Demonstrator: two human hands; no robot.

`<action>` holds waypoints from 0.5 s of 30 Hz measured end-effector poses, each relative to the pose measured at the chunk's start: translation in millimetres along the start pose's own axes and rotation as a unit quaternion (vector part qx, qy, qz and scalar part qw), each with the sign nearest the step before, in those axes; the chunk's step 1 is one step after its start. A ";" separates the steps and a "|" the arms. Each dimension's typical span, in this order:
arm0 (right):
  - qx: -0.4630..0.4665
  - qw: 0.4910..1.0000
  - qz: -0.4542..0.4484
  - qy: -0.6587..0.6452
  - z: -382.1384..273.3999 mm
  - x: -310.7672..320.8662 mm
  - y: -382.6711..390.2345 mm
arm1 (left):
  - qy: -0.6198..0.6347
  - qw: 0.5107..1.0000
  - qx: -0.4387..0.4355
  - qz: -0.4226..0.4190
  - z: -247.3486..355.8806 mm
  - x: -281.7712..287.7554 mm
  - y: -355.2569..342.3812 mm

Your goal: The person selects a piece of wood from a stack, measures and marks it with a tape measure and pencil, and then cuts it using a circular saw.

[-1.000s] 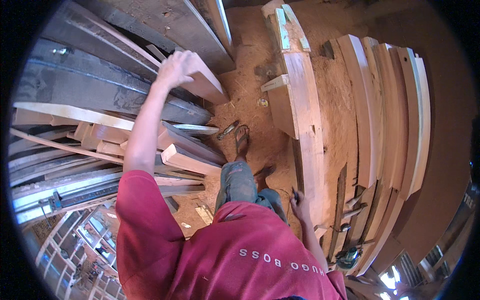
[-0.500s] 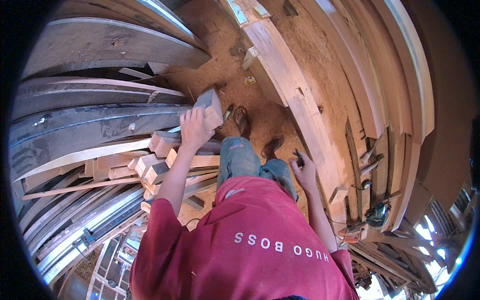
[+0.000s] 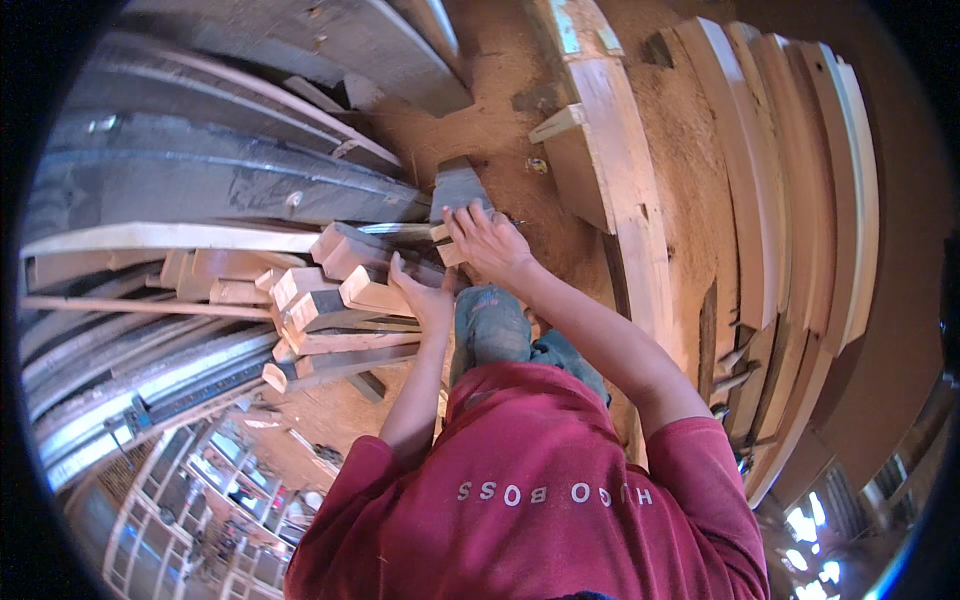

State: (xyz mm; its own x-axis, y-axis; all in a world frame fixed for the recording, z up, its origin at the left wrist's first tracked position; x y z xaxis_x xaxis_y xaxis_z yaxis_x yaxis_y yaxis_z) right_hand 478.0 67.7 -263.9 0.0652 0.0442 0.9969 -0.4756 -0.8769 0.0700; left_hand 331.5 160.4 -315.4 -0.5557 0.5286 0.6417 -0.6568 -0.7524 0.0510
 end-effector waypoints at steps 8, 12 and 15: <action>0.047 0.992 -0.108 -0.034 -9.7 -17.5 -16.6 | 0.273 0.873 0.366 -0.174 -103.4 -54.5 91.5; -0.055 0.973 -0.186 -0.122 24.2 25.1 -27.0 | 0.382 0.771 0.473 -0.188 -98.7 -105.1 109.9; -0.262 0.935 -0.069 -0.227 67.6 84.0 21.5 | 0.489 0.667 0.531 -0.184 -69.7 -145.1 131.0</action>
State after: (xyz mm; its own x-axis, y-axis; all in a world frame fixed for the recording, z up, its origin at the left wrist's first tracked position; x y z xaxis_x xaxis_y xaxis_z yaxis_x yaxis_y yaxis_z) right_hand 532.6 20.2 -181.1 0.4676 -0.1730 0.8668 -0.7919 -0.5177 0.3239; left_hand 290.5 12.5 -455.2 -0.8647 0.3666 -0.3435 -0.3974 -0.0811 0.9140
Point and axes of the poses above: each hand's wrist, its own y-axis away from the middle knuckle, its own x-axis out of the back of the hand, z = x × y, the point moved 5 cm from there along -y, towards the middle knuckle, and after that the axes turned 3 degrees about -x, right-handed, at the moved point
